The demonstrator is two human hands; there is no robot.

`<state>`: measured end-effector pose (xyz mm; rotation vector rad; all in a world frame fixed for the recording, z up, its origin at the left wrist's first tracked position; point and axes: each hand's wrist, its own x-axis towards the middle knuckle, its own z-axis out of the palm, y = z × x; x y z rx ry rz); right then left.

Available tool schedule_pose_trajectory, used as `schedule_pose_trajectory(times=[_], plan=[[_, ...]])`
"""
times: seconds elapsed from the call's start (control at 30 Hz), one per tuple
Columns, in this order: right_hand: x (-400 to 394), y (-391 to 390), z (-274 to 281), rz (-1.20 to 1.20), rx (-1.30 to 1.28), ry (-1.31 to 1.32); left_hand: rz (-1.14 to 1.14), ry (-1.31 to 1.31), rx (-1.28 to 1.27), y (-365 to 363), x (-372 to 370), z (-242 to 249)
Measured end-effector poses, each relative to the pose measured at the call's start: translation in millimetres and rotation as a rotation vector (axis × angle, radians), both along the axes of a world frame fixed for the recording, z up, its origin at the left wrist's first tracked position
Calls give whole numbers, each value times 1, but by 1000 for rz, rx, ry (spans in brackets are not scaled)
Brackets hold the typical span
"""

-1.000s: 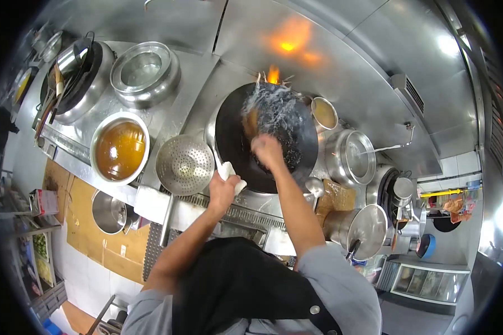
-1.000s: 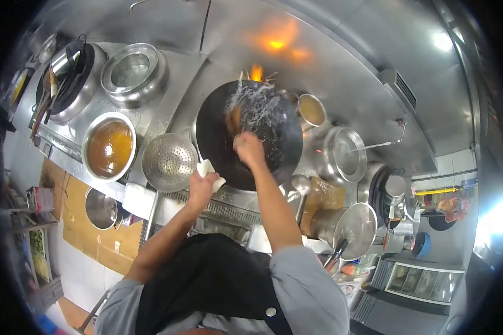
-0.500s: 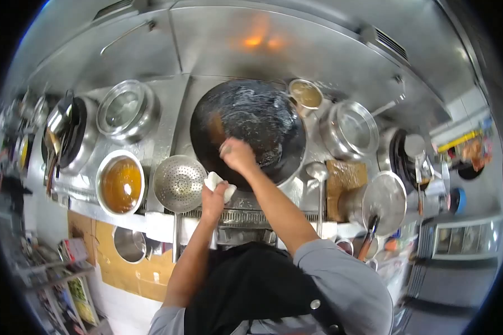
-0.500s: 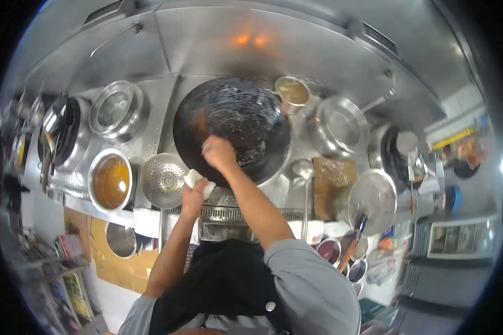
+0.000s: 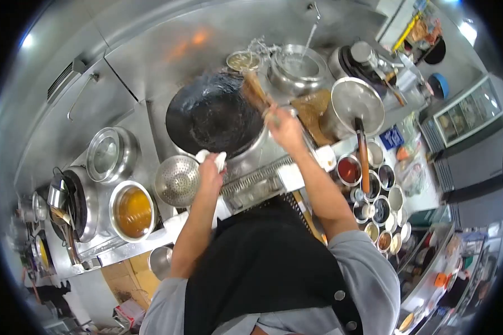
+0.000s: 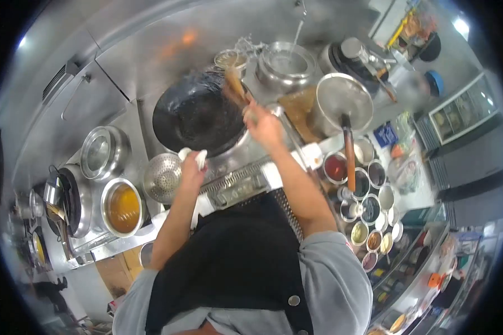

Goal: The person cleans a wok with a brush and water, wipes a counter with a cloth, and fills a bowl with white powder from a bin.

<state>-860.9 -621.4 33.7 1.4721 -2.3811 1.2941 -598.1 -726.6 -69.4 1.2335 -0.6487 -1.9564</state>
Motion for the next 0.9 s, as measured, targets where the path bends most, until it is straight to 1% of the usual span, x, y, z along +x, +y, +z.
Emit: schedule_pose_trajectory(times=[0.03, 0.07, 0.1, 0.13, 0.17, 0.2, 0.23, 0.27, 0.3, 0.33, 0.37, 0.4, 0.47, 0.5, 0.53, 0.6, 0.63, 0.67, 0.73, 0.77, 0.8, 0.83, 0.87, 0.9], plan=[[8, 19, -53, 27, 196, 0, 79, 21, 24, 2, 0, 5], [21, 44, -63, -13, 169, -161, 78, -72, -62, -8, 10, 2], [32, 70, -68, -55, 134, -317, 18, -171, -289, -21, 28, -13], [35, 99, -73, -45, 120, -284, -68, -413, -1035, -45, 56, -54], [35, 129, -75, -35, 98, -250, 55, -98, -251, -52, 63, -12], [35, 159, -78, -41, 107, -304, 41, -171, -221, -53, 74, 10], [35, 193, -84, -34, 124, -363, 11, -206, -246, -60, 82, 17], [30, 226, -101, -51, 153, -355, -12, -250, -262, -62, 97, 20], [33, 257, -101, -62, 144, -369, -5, -263, -269, -65, 104, 26], [39, 277, -84, -155, 289, -343, -14, -323, -296, -70, 105, 33], [41, 297, -85, -214, 296, -386, -30, -379, -321, -74, 102, 39], [40, 308, -82, -220, 293, -391, -37, -382, -325, -75, 95, 50], [39, 328, -72, -297, 269, -514, 51, -478, -302, -69, 82, 71], [38, 328, -68, -316, 242, -498, -9, -482, -349, -72, 84, 72], [35, 324, -62, -323, 248, -501, -17, -484, -344, -69, 80, 73], [23, 309, -52, -302, 188, -484, 40, -506, -443, -67, 75, 77], [15, 299, -56, -274, 113, -417, 62, -490, -495, -68, 73, 75], [3, 289, -57, -265, 121, -417, 70, -495, -487, -70, 71, 73], [-17, 255, -43, -146, 60, -485, 125, -406, -632, -62, 62, 82], [-34, 238, -49, -122, 68, -517, 133, -415, -619, -56, 56, 88], [-54, 217, -53, -97, 74, -546, 182, -427, -672, -49, 45, 100], [-58, 190, -17, -104, 155, -710, 232, -440, -728, -45, 36, 111], [-73, 162, -9, -145, 190, -824, 241, -446, -717, -43, 32, 118], [-93, 132, -25, -28, -4, -608, 227, -516, -740, -40, 29, 124]])
